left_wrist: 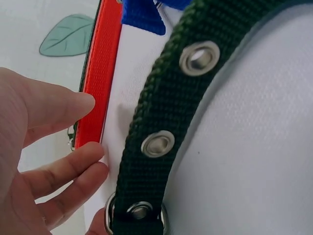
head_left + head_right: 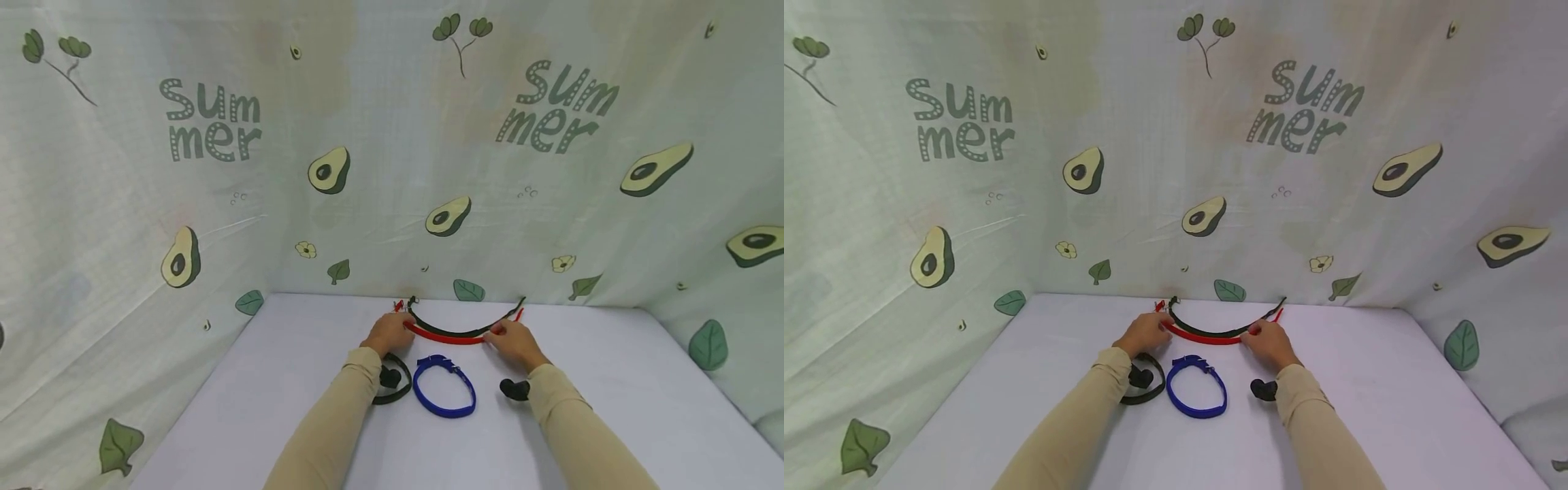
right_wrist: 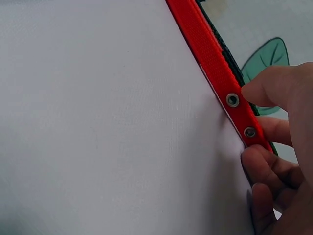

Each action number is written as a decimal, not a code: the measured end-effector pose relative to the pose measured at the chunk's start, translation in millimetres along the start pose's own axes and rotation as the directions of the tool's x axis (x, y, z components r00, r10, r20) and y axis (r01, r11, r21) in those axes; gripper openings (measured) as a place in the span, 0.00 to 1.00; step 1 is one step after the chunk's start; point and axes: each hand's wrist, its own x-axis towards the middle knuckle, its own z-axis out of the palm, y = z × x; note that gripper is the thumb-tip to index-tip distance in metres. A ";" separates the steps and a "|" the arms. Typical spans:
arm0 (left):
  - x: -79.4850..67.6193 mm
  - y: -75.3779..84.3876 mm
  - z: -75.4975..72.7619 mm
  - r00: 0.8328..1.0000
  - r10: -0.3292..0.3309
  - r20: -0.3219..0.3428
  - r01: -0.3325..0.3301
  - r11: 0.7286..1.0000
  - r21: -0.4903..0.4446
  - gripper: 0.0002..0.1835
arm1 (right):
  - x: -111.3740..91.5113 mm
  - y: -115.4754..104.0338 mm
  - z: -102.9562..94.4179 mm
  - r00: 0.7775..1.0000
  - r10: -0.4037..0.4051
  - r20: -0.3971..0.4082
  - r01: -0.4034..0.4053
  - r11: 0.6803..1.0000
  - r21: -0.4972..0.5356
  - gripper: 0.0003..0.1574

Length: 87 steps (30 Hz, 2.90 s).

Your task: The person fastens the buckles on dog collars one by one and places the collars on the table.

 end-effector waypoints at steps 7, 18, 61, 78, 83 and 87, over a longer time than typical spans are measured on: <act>5.9 4.8 4.1 0.998 -0.059 0.002 0.059 0.998 -0.010 0.15 | 1.2 5.6 -2.8 1.000 0.003 0.015 -0.003 1.000 -0.005 0.21; 7.6 6.2 0.5 0.987 -0.154 0.034 0.154 0.988 -0.007 0.15 | 7.5 5.5 1.7 0.999 0.034 -0.014 -0.034 0.999 -0.014 0.15; 7.8 -19.1 -2.4 0.990 -0.120 0.068 0.137 0.800 -0.584 0.13 | -22.1 10.6 3.0 0.976 0.121 -0.183 -0.079 0.973 0.219 0.26; -15.3 -4.7 -0.5 0.960 -0.169 -0.224 -0.014 0.768 -0.641 0.19 | -48.3 2.5 26.2 0.917 0.227 -0.327 -0.031 0.859 0.511 0.20; -28.0 0.3 3.8 0.915 -0.148 -0.376 -0.120 0.789 -0.602 0.13 | -50.4 0.7 31.9 0.906 0.225 -0.357 0.037 0.800 0.599 0.18; -34.6 2.4 8.8 0.907 -0.130 -0.400 -0.144 0.798 -0.585 0.12 | -53.1 -1.8 32.5 0.894 0.218 -0.392 0.108 0.743 0.661 0.16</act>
